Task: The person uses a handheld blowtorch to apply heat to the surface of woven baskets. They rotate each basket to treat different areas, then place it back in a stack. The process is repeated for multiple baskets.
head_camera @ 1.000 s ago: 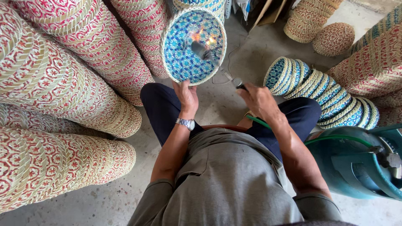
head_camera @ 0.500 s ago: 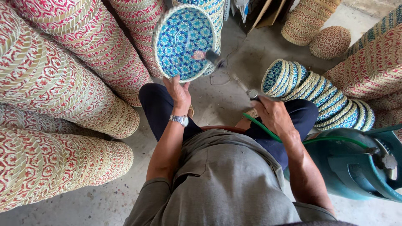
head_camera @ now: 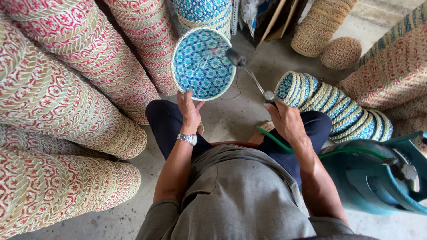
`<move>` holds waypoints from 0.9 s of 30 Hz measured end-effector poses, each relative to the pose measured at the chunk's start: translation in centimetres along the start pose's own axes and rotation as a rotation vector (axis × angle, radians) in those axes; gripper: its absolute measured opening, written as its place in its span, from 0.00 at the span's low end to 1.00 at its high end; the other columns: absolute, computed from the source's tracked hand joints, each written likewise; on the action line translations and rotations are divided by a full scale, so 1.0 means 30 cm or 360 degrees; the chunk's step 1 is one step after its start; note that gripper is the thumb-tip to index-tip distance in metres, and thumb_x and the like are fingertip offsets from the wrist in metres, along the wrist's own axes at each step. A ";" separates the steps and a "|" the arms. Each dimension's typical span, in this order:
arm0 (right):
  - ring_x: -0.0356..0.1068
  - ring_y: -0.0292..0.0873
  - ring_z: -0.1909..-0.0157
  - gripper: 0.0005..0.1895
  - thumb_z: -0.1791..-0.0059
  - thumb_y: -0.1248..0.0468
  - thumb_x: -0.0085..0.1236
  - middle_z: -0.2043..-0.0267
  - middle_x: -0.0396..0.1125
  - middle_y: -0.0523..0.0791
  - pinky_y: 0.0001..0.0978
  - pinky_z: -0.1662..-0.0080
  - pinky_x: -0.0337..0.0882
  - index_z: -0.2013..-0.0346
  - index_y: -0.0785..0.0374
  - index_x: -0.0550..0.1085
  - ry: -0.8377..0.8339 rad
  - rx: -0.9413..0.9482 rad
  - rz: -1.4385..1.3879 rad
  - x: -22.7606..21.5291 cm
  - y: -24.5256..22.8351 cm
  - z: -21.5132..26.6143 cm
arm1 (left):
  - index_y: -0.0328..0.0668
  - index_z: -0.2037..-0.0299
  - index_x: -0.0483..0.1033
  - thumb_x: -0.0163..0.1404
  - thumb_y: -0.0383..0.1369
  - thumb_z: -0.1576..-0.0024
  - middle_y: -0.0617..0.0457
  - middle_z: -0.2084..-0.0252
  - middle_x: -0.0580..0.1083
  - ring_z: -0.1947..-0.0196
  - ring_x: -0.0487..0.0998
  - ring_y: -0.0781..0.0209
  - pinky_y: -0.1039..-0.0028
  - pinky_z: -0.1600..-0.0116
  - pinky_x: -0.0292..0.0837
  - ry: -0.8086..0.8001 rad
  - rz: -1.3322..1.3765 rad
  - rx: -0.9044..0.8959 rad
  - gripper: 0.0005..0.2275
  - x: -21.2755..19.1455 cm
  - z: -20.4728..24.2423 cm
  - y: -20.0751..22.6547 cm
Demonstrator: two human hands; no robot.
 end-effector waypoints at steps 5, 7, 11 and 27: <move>0.66 0.61 0.75 0.16 0.45 0.57 0.57 0.77 0.65 0.57 0.50 0.70 0.65 0.65 0.70 0.72 -0.0164 -0.0099 -0.0082 0.072 -0.008 -0.047 | 0.55 0.34 0.63 0.51 0.46 0.42 0.53 0.38 0.70 0.44 0.76 0.56 0.57 0.57 0.82 -0.0168 -0.0158 -0.0119 0.25 0.061 0.029 -0.017; 0.66 0.63 0.73 0.16 0.45 0.57 0.58 0.76 0.66 0.58 0.51 0.69 0.65 0.66 0.70 0.72 -0.0165 -0.0147 -0.0021 0.065 -0.014 -0.041 | 0.56 0.35 0.62 0.51 0.46 0.43 0.53 0.39 0.70 0.46 0.76 0.56 0.56 0.58 0.83 -0.0147 -0.0178 -0.0132 0.26 0.066 0.025 0.015; 0.67 0.63 0.72 0.14 0.46 0.58 0.57 0.76 0.67 0.58 0.51 0.68 0.66 0.66 0.69 0.73 -0.0173 -0.0028 -0.0014 0.014 0.027 0.031 | 0.51 0.34 0.62 0.51 0.51 0.42 0.49 0.38 0.70 0.47 0.79 0.53 0.58 0.58 0.83 -0.0202 -0.0287 0.0017 0.28 0.034 0.009 0.129; 0.63 0.41 0.74 0.17 0.43 0.55 0.56 0.77 0.65 0.47 0.36 0.71 0.66 0.64 0.67 0.74 -0.0042 0.0198 -0.0421 0.010 0.110 0.005 | 0.30 0.45 0.75 0.49 0.58 0.40 0.49 0.56 0.77 0.64 0.78 0.64 0.74 0.64 0.76 -0.0473 -0.0706 -0.0019 0.32 -0.018 -0.057 0.105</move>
Point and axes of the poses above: each hand's wrist, its own z-axis away from the middle knuckle, its own x-axis out of the palm, y = z × x, the point moved 7 cm from there along -z, towards the middle knuckle
